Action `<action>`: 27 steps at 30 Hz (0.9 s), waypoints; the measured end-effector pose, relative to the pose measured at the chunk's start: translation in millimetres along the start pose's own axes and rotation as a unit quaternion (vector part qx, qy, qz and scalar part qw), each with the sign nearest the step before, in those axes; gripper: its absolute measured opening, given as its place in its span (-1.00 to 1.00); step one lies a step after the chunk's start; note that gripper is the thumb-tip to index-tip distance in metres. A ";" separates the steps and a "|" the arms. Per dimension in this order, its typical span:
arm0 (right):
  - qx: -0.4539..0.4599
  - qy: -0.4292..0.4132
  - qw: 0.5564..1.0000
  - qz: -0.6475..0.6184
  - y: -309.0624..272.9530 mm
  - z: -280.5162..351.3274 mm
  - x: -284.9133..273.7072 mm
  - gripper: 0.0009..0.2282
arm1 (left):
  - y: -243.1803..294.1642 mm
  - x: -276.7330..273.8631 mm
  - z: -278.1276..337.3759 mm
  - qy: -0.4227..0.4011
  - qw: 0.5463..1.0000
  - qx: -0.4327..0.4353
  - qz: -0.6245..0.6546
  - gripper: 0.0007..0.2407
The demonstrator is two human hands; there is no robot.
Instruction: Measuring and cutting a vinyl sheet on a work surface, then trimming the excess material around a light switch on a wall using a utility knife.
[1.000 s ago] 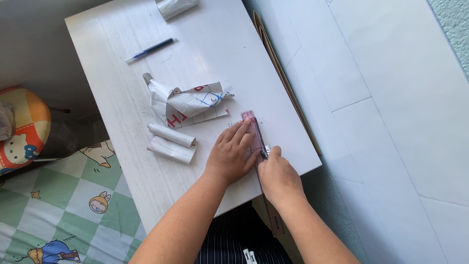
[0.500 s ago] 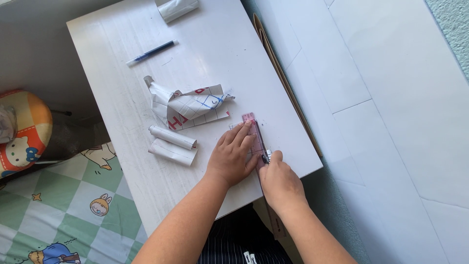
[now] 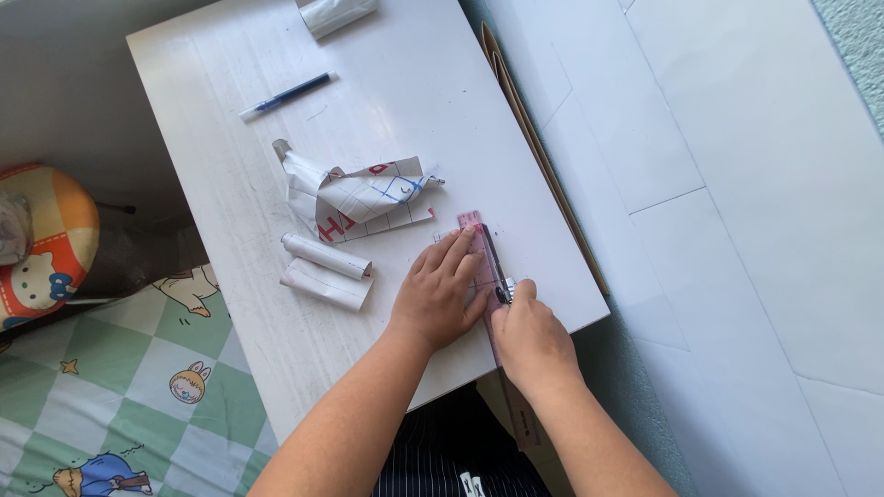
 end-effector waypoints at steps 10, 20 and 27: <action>-0.004 0.009 1.000 -0.012 8.3 0.4 2.0 -0.68 | -1.6 2.7 0.5 0.012 1.000 0.002 -0.006 -0.60; 0.007 0.106 0.993 -0.057 21.2 -10.1 -26.1 -0.62 | -14.7 6.9 7.3 0.081 0.995 -0.051 -0.014 -0.66; -0.012 0.147 0.989 -0.006 22.8 -43.2 -23.4 -0.61 | -4.1 -11.0 5.7 0.127 0.991 0.002 -0.047 -0.70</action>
Point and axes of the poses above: each hand's wrist, its own z-axis away from the middle knuckle, its own x-axis out of the palm, y = z × x, the point moved 6 cm from there along -z, towards the middle knuckle, and after that the axes turned 8 degrees about y, right-handed, at the moved point
